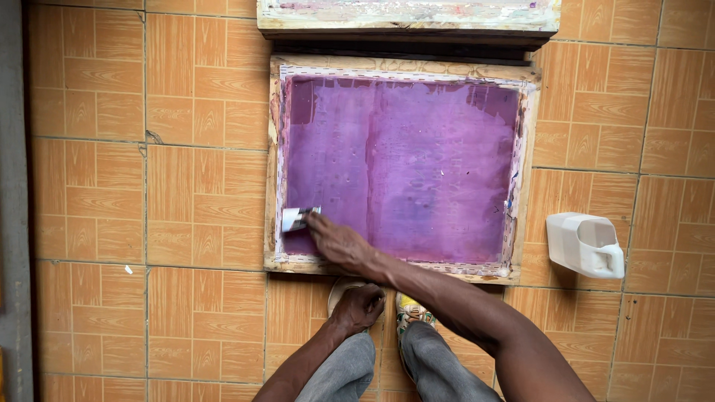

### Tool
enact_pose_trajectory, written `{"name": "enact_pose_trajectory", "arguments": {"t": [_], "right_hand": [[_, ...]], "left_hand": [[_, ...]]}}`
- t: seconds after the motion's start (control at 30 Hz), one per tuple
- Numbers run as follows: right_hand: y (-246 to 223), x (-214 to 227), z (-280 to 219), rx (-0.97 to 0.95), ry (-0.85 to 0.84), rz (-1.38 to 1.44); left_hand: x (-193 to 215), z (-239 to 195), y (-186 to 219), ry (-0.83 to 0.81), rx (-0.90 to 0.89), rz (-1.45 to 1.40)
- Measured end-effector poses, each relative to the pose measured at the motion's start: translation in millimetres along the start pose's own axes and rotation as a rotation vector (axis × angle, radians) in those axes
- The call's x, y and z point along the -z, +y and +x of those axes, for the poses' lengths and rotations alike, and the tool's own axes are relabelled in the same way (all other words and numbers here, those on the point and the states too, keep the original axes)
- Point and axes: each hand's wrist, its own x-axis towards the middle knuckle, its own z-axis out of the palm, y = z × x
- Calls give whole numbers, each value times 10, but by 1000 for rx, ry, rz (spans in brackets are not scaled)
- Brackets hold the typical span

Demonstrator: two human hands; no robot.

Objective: The person spreads a purple liquid substance across a rectangular wooden frame using a small scraper. They repeatedly dip the scraper into the liquid and smooth it out to ensure even coverage. The person also pours more liquid from a white plastic jug into the frame to maintain the level.

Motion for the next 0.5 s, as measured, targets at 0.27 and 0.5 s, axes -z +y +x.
{"name": "enact_pose_trajectory", "arguments": {"t": [0.27,0.5], "right_hand": [[-730,893,-267,-71,-102,280],[329,1583,285,-553,-200,651]], "left_hand": [[-20,-12,-14,-91,139,32],[9,7,61,51,-48,21]]}}
